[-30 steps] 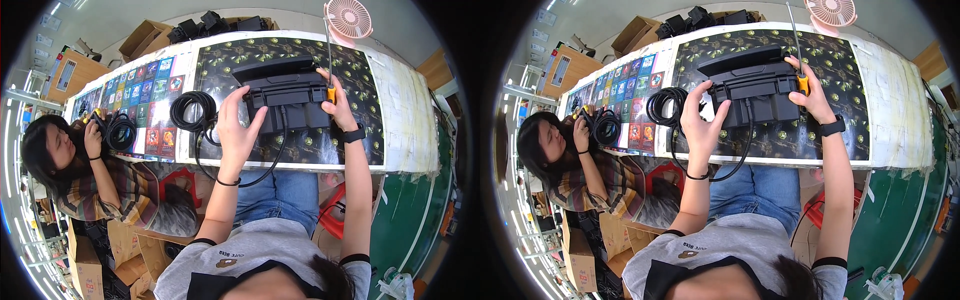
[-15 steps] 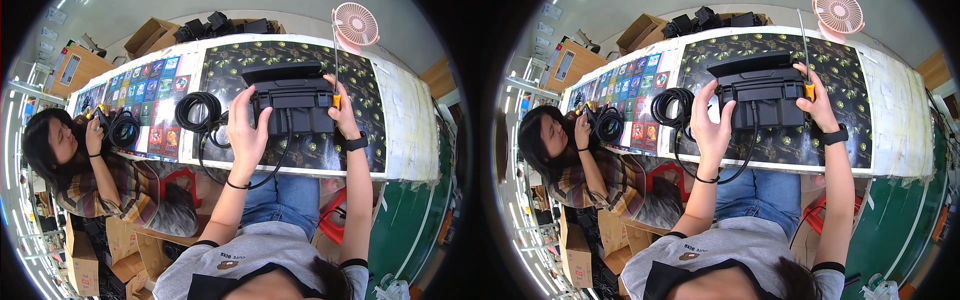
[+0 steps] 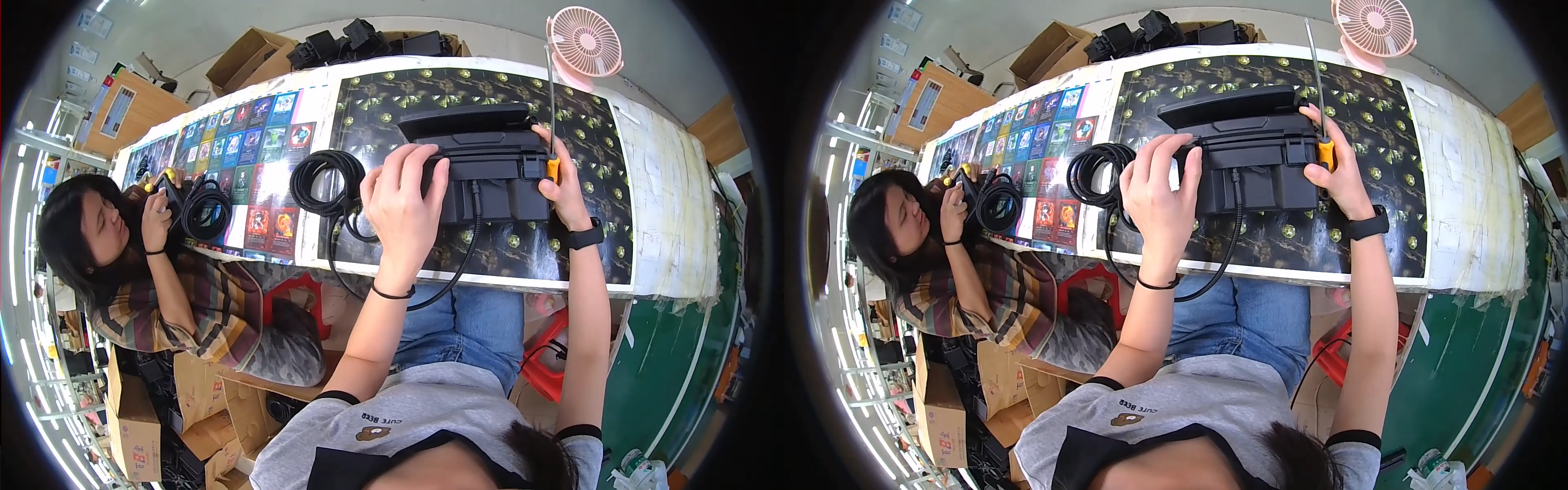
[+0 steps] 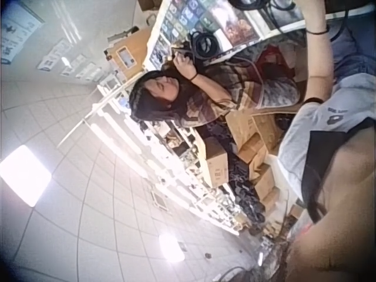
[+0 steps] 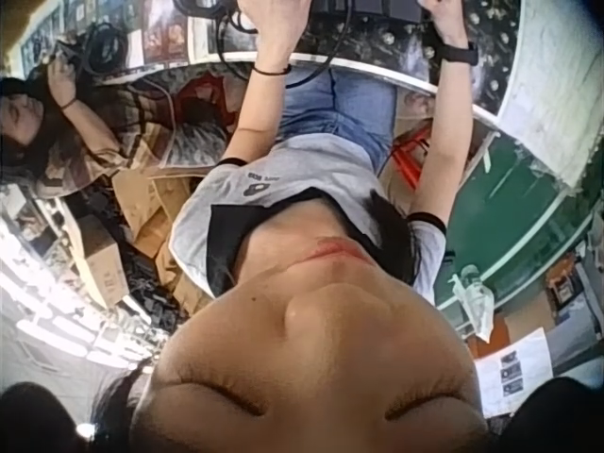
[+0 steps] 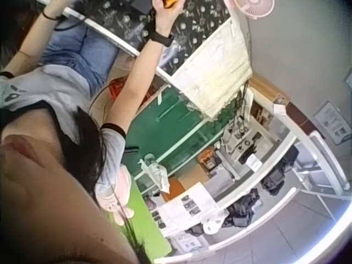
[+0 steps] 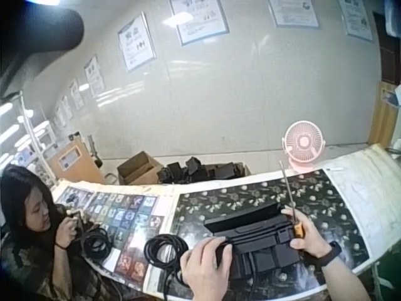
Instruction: Assemble and pack electronic control boxes, including coiling cables and using a screwdriver.
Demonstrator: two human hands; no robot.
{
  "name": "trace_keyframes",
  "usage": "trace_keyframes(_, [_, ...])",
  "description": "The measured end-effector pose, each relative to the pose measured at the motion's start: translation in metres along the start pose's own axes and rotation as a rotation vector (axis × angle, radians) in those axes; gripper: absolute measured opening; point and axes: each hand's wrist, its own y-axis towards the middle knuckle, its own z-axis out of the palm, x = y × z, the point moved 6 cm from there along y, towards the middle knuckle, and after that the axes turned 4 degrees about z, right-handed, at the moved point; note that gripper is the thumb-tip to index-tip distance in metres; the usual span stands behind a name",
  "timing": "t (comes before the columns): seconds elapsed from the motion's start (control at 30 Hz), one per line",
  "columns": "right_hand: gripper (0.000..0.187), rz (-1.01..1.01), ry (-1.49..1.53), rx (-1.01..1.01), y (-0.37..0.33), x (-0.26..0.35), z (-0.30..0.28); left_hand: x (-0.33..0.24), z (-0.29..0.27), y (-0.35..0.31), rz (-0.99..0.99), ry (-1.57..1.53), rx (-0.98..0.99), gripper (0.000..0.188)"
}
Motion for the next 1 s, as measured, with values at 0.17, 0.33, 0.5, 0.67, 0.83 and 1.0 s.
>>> trace_keyframes(0.17, [0.082, 0.007, -0.012, -0.001, 0.001, -0.001, 0.004, 0.001, 0.001, 0.001, 0.006, 0.055, 0.057, 0.017])
trace_keyframes(0.33, [0.078, -0.011, -0.036, -0.014, 0.002, -0.002, -0.001, 0.005, 0.003, 0.002, 0.057, -0.040, 0.087, 0.023])
trace_keyframes(0.5, [0.077, 0.001, -0.015, -0.012, 0.006, -0.004, 0.001, 0.003, -0.001, -0.006, 0.186, -0.121, 0.237, 0.058])
trace_keyframes(0.67, [0.079, -0.005, 0.016, 0.004, 0.004, -0.002, 0.002, 0.004, -0.001, -0.012, 0.115, -0.199, 0.254, 0.059])
trace_keyframes(0.83, [0.078, -0.010, -0.021, -0.005, 0.003, 0.000, 0.002, 0.015, 0.001, -0.001, -0.029, -0.246, 0.180, 0.050])
trace_keyframes(1.0, [0.079, 0.010, 0.002, -0.014, 0.004, -0.003, 0.002, 0.014, 0.000, 0.001, -0.115, -0.253, 0.118, 0.052])
